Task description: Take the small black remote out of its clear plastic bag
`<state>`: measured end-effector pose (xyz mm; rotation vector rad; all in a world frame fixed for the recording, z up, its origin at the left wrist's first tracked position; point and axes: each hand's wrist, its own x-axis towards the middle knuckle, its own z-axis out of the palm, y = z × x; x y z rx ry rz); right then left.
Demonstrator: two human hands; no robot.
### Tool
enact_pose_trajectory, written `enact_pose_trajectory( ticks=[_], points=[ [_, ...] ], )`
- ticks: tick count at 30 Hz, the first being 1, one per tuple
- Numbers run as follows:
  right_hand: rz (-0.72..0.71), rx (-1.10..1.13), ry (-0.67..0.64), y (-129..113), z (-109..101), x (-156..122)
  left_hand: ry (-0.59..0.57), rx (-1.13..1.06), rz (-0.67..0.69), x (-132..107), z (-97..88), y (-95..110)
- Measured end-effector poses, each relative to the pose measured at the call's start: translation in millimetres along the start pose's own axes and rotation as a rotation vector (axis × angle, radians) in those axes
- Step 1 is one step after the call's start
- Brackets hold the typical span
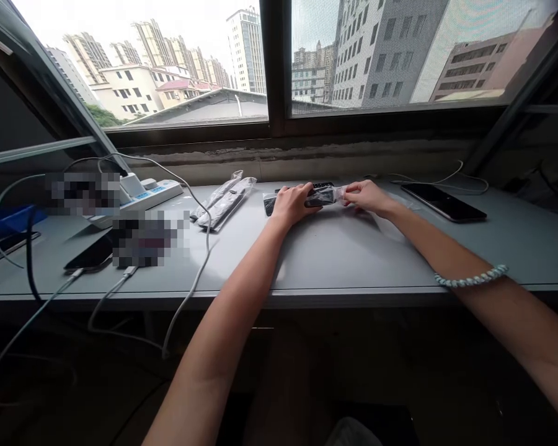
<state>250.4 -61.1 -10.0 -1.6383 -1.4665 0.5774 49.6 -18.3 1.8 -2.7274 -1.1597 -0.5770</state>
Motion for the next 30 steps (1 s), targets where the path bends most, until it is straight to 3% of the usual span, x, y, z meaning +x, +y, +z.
enact_pose_trajectory(
  ticks=[7,13,19,30],
  points=[
    [0.065,-0.021,0.023,2.6,-0.6,3.5,0.030,-0.031,-0.020,-2.0,-2.8,3.5],
    [0.048,0.135,-0.025,1.8,-3.5,3.8,0.073,-0.061,-0.018,-0.2,2.2,-0.3],
    [0.073,0.182,-0.119,-1.2,-7.7,0.1,0.062,-0.016,-0.023,0.2,4.6,-2.3],
    [0.053,0.141,-0.155,3.4,-0.1,1.5,0.109,0.121,-0.002,-2.0,5.1,0.2]
  ],
)
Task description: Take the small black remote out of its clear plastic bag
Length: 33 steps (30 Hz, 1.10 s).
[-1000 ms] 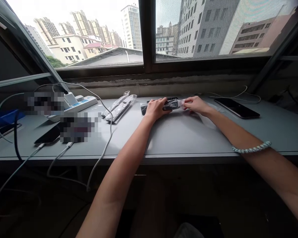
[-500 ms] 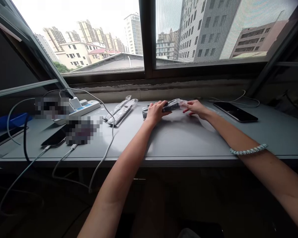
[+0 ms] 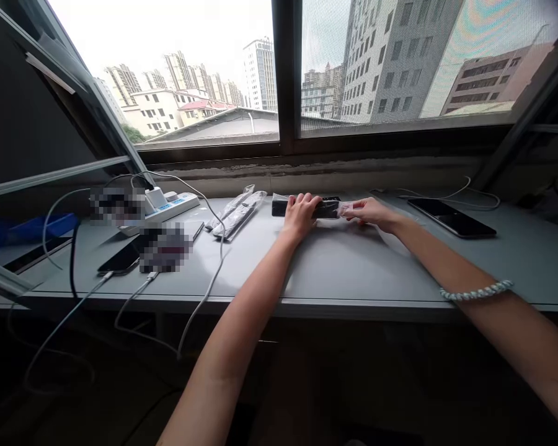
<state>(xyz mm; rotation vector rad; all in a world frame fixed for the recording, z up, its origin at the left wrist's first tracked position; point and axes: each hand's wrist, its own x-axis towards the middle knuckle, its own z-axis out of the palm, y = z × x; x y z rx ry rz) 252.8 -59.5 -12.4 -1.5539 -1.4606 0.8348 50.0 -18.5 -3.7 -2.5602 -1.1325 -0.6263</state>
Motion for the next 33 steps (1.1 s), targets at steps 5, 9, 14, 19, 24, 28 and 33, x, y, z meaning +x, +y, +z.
enact_pose_trajectory(
  ticks=[5,9,14,19,24,28,33],
  points=[
    [0.022,-0.043,0.030,-1,0,3,-0.009,0.036,0.000,0,-1.1,0],
    [0.038,-0.076,0.024,-4,-2,3,-0.030,0.036,-0.008,0,-0.8,-2],
    [0.059,-0.090,0.038,-10,-2,-1,-0.032,0.019,-0.027,-1,1.5,-4],
    [0.051,-0.088,0.069,-13,-2,-3,-0.029,0.001,-0.050,-1,2.6,-7],
    [0.091,-0.058,0.123,-11,-7,-1,-0.037,-0.039,-0.107,-1,2.8,-11],
    [0.120,0.009,0.216,-4,-11,3,-0.010,-0.066,-0.149,-2,4.5,-13],
    [0.134,0.130,0.319,-4,-11,5,-0.013,-0.045,-0.201,-1,3.3,-12]
  ],
)
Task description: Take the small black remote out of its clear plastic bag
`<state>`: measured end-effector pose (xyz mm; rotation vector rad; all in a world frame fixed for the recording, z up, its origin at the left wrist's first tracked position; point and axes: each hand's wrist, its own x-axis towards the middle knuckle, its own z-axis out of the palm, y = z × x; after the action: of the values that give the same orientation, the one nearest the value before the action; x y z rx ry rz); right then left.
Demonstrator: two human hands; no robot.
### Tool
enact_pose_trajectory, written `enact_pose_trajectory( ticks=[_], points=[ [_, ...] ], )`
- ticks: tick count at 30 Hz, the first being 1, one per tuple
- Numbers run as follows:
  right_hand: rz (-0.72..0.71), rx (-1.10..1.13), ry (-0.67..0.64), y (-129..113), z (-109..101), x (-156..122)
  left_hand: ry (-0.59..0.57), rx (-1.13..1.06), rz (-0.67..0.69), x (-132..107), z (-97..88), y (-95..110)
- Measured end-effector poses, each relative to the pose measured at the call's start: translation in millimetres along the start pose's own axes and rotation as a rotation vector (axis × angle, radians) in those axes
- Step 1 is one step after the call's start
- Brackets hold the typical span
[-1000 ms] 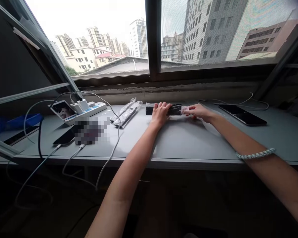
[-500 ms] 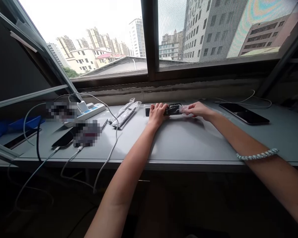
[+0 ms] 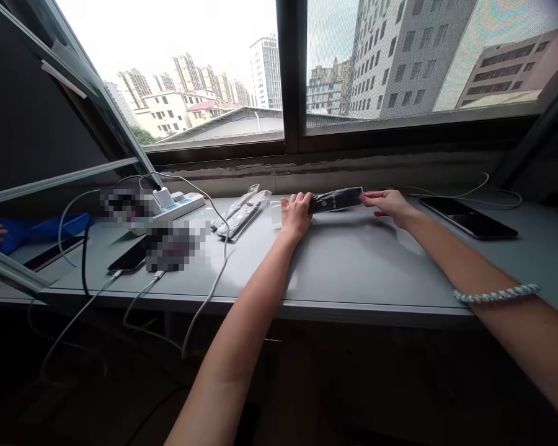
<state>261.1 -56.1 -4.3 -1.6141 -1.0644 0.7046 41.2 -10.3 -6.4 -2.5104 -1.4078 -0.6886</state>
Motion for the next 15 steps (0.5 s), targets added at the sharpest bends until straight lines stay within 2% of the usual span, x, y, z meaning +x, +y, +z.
enact_pose_trajectory(
  ticks=[7,12,15],
  points=[
    [0.019,0.201,0.061,-1,1,4,0.041,0.001,-0.075,2,-5.2,-1],
    [0.033,0.313,-0.050,2,-1,11,-0.015,-0.083,-0.062,4,-4.3,-2],
    [0.041,0.299,-0.048,2,-4,17,-0.004,-0.104,-0.085,5,-3.4,-4]
  ],
)
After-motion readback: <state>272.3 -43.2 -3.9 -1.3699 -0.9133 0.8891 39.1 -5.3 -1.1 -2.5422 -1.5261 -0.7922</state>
